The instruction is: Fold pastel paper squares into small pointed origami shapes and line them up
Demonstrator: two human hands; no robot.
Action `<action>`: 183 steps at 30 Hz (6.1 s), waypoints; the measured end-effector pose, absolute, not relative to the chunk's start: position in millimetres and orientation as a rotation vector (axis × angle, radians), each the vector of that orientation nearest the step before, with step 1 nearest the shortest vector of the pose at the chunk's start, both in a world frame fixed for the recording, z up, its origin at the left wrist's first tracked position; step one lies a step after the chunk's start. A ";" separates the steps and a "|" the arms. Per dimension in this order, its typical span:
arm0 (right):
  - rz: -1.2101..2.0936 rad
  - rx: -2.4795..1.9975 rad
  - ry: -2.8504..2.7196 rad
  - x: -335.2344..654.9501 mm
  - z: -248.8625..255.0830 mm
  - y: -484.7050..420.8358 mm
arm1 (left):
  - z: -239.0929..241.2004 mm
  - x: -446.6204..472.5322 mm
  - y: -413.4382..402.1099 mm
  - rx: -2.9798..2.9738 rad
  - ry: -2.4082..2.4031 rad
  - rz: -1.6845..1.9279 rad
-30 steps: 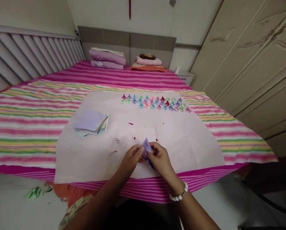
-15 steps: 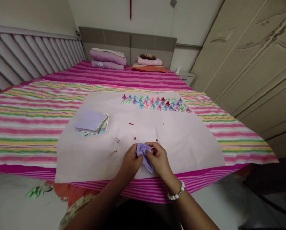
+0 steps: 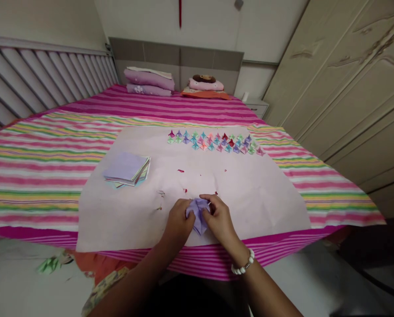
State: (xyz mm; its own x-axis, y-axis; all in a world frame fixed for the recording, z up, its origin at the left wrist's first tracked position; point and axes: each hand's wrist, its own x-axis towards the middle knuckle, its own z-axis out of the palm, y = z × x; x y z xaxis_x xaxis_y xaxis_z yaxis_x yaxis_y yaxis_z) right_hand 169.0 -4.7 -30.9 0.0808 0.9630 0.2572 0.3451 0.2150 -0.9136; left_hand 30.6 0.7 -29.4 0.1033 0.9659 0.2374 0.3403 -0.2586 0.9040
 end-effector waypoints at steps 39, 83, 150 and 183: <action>1.222 -1.233 -1.101 183.3 -31.2 -1.2 | -14.3 24.6 6.5 0.943 1.185 1.030; 1.277 -1.056 -0.958 176.7 -29.5 -0.7 | -12.7 24.6 8.6 1.237 1.110 1.046; 1.296 -1.142 -1.125 156.5 -21.2 12.0 | -0.2 -30.0 29.9 1.493 0.990 0.917; 1.356 -1.116 -1.008 150.7 -25.0 12.5 | -16.5 -35.1 34.5 1.721 1.107 1.016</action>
